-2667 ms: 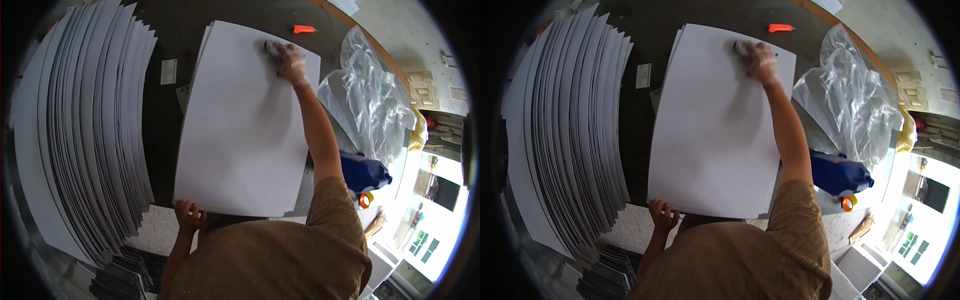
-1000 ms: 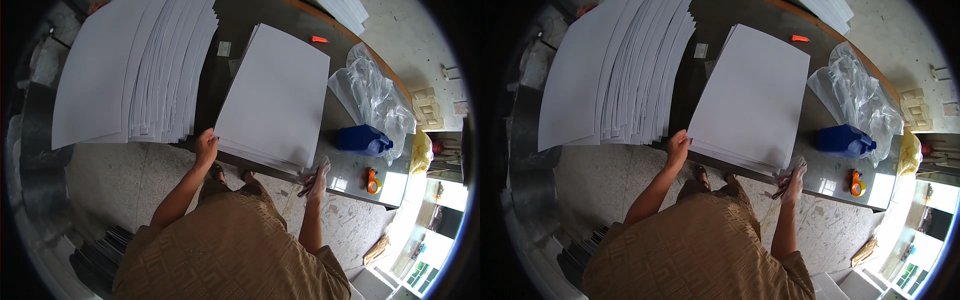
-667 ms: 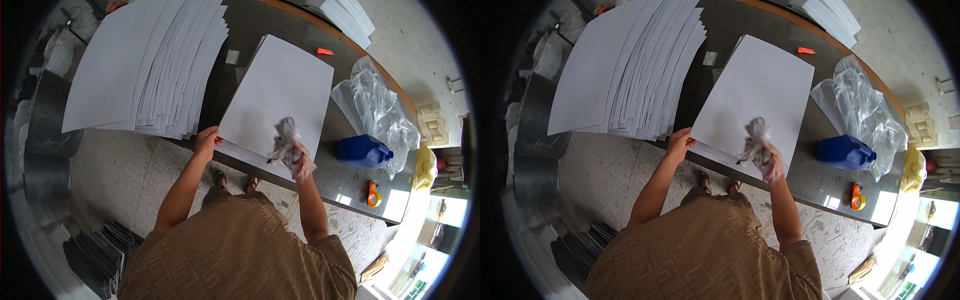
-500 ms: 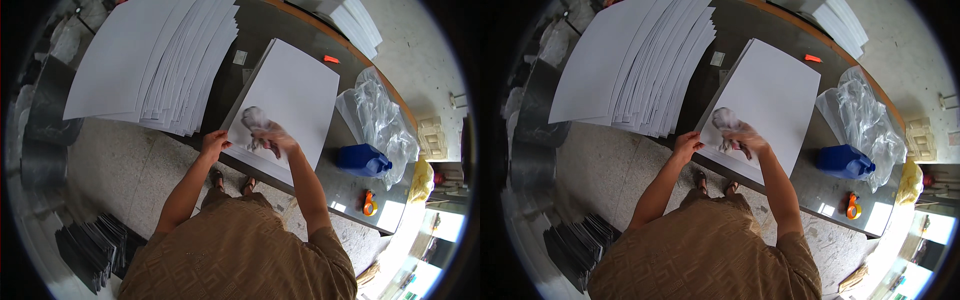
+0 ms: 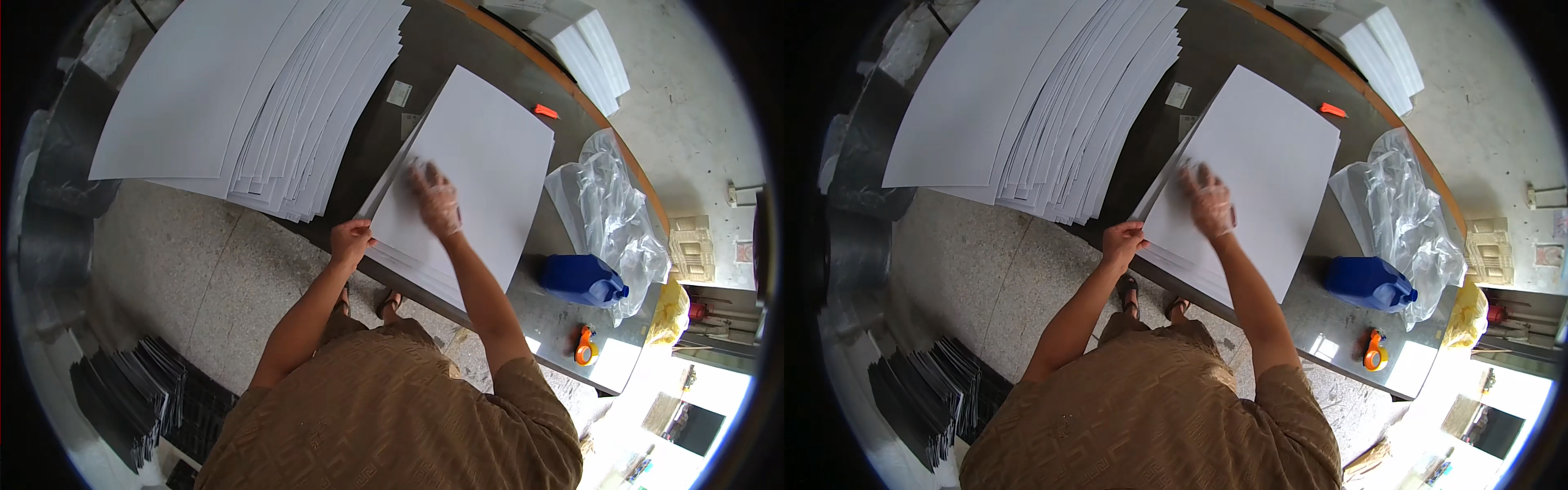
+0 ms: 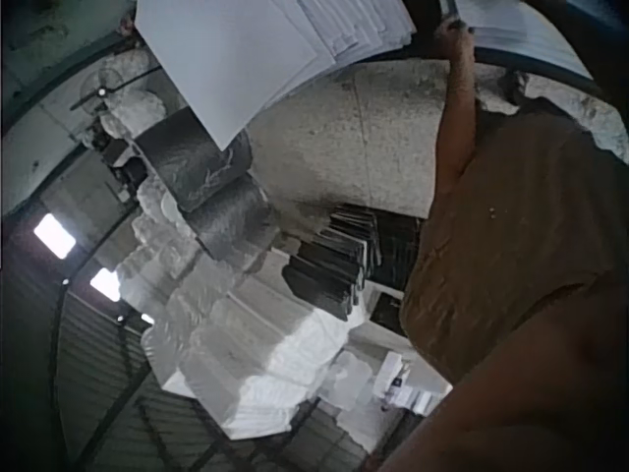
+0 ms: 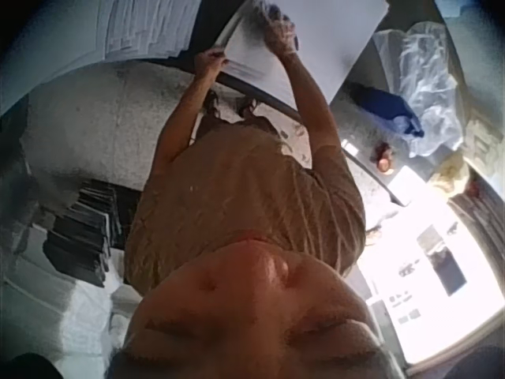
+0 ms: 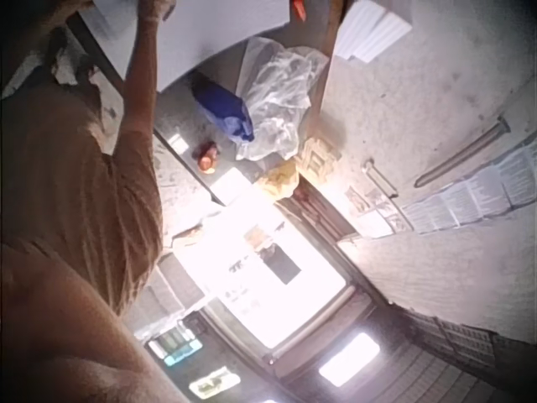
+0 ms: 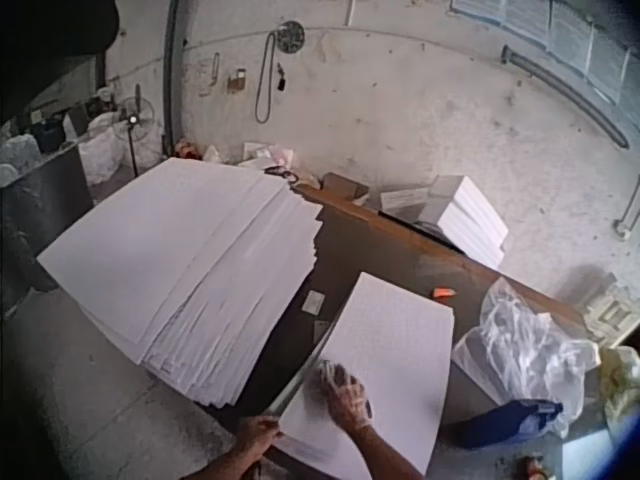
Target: The person wipes the surface of large white rectangular panels one by one using a cloth. They pick a panel from a stack on the left, wipe it, and place it on a stack on the right. The person occasionally re-wets the cloth from a blue bottle.
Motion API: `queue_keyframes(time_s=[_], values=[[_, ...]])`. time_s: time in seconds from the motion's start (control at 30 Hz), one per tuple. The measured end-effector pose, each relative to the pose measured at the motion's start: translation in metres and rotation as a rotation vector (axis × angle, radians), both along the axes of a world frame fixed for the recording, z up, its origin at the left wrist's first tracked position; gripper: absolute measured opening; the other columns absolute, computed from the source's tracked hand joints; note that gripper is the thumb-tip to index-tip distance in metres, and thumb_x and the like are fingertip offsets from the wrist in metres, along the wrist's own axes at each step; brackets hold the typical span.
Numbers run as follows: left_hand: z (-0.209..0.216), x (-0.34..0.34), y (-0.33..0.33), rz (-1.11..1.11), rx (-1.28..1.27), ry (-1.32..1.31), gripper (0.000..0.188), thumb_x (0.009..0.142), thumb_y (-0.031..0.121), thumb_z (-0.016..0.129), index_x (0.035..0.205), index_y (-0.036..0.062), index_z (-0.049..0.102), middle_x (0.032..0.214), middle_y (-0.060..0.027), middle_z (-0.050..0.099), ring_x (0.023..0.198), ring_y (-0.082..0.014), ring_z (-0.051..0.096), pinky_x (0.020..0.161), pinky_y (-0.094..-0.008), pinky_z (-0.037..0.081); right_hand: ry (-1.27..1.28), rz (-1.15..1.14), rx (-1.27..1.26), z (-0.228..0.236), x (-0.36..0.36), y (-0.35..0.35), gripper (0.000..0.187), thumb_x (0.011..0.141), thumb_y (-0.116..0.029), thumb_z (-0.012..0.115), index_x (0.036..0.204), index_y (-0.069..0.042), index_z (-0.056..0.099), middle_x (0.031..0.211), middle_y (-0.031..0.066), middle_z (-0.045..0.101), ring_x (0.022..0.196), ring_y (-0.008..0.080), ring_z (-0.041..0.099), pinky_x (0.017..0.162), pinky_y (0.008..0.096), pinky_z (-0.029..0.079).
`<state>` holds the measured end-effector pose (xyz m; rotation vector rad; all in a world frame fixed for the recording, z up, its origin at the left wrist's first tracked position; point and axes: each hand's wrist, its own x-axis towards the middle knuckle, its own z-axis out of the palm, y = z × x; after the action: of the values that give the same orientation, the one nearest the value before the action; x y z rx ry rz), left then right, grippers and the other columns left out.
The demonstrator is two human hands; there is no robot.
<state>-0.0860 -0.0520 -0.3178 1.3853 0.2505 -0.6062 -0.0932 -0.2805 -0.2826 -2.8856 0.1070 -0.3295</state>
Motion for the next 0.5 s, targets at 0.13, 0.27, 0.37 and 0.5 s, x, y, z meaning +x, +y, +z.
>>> queue_keyframes(time_s=[0.13,0.27,0.37,0.5], values=[[0.006,0.003,-0.003,0.023,-0.011,0.057,0.020,0.085,-0.006,0.064,0.105,-0.0108,0.064,0.086,-0.0123,0.066,0.076,-0.0179,0.067,0.068,-0.0324,0.064,-0.039,-0.022,0.015,0.002,0.015,-0.013,0.065,0.081,-0.002,0.055,0.144,-0.014,0.044,0.134,0.0172,0.052,0.108,0.0359,0.058,0.088,0.0429,0.051],[-0.002,0.007,0.006,0.016,-0.052,0.132,0.022,0.084,-0.007,0.065,0.107,-0.0096,0.064,0.092,-0.0127,0.068,0.080,-0.0186,0.068,0.069,-0.0329,0.063,0.013,0.276,-0.048,0.000,-0.032,0.058,0.059,0.082,-0.009,0.059,0.139,-0.009,0.047,0.129,0.0126,0.054,0.104,0.0328,0.056,0.089,0.0462,0.048],[-0.005,0.012,0.011,-0.004,-0.052,0.183,0.024,0.084,-0.009,0.066,0.108,-0.0090,0.063,0.098,-0.0152,0.068,0.082,-0.0207,0.069,0.070,-0.0337,0.062,0.061,0.358,0.057,0.013,-0.076,0.077,0.057,0.082,-0.010,0.059,0.138,-0.010,0.048,0.131,0.0115,0.053,0.107,0.0326,0.055,0.091,0.0478,0.047],[0.009,0.009,0.009,-0.010,-0.043,0.187,0.024,0.085,-0.010,0.065,0.108,-0.0088,0.062,0.098,-0.0151,0.068,0.080,-0.0207,0.068,0.070,-0.0331,0.062,0.183,0.308,-0.023,0.024,-0.121,0.034,0.058,0.082,-0.007,0.060,0.139,-0.012,0.049,0.133,0.0130,0.053,0.108,0.0334,0.055,0.091,0.0473,0.047]])
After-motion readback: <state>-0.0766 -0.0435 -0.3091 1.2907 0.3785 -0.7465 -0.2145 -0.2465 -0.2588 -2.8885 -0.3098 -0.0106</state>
